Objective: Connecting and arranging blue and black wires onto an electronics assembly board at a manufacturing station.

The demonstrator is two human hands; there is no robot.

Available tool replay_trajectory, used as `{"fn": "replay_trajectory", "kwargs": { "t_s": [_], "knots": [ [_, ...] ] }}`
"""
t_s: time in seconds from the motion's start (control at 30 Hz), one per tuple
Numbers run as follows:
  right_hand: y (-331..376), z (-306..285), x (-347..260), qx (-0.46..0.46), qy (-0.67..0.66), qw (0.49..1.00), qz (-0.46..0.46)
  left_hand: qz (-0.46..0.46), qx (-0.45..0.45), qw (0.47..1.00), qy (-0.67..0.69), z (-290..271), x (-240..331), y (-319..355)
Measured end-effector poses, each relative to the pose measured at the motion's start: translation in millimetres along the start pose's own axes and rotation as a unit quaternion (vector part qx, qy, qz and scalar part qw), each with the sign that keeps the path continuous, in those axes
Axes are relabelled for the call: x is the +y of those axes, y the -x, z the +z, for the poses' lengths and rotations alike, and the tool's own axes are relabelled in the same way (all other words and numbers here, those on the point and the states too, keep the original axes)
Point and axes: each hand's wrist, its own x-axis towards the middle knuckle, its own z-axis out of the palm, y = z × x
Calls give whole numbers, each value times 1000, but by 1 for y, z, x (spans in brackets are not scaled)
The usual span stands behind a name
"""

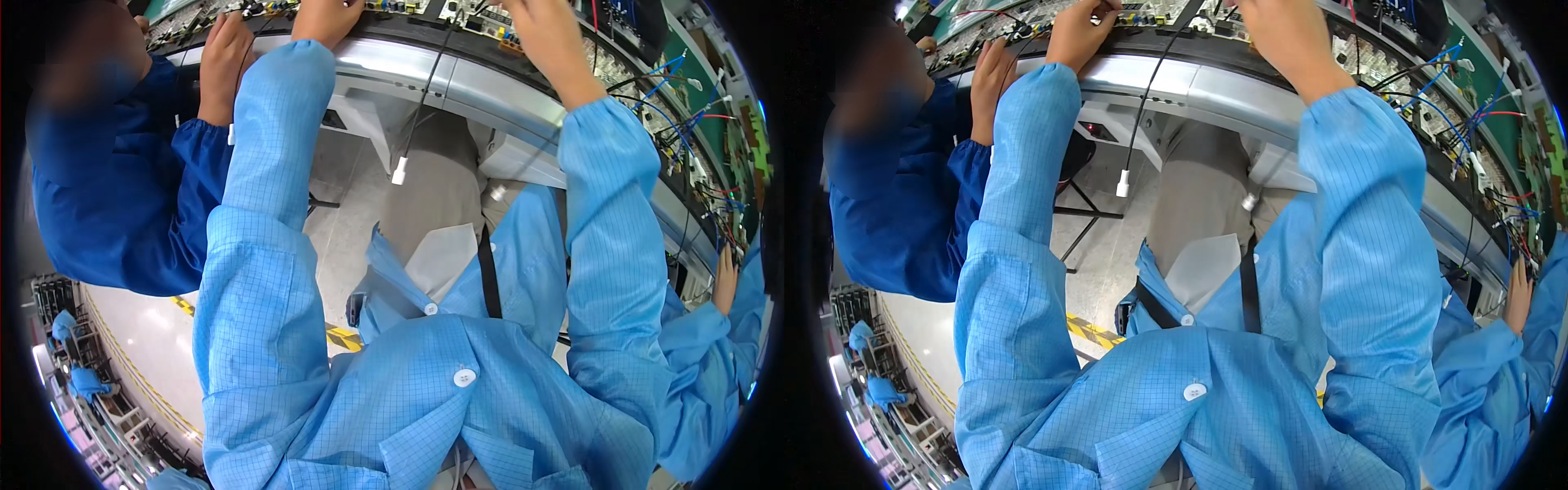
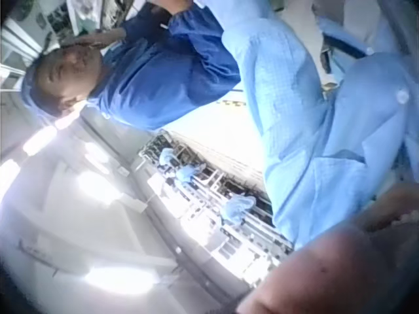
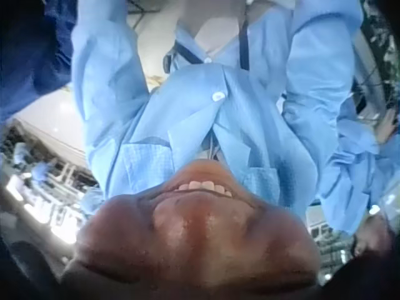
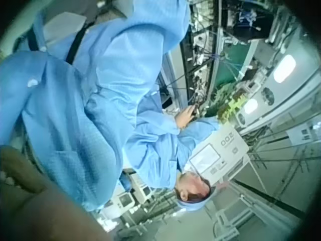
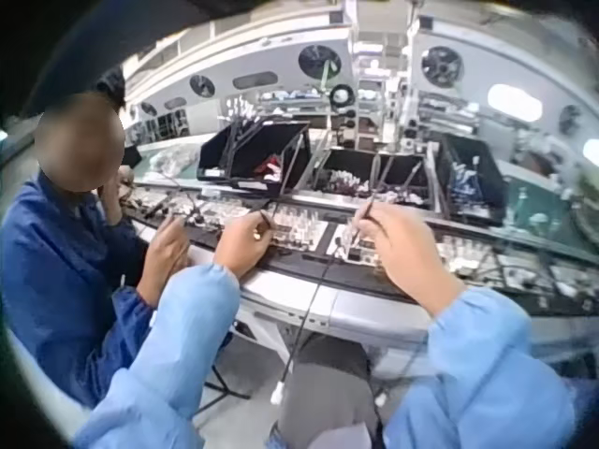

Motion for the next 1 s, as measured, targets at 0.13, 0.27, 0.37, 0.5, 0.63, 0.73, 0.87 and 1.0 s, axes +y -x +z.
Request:
{"fn": "replay_trajectory", "kwargs": {
  "t_s": [0.13,0.27,0.37,0.5,0.63,0.73,0.87,1.0],
  "knots": [
    [19,20,18,-13,11,998,65,1,0,1000,-11,5,0,5],
    [39,32,37,28,7,991,131,-5,-23,1000,-3,12,-3,6],
    [37,31,37,16,18,988,150,13,-27,999,-13,9,-5,5],
    [40,32,44,18,96,990,97,11,-29,999,-33,14,3,5],
    [38,34,43,-14,98,992,77,14,-29,999,-39,9,9,5],
    [32,35,38,-15,94,991,91,4,-32,999,-22,3,7,5],
    [30,25,28,-28,102,987,121,26,-39,997,-64,9,-9,-1],
    [35,17,40,-95,225,964,109,58,-78,995,-32,19,-29,-6]
  ]
}}
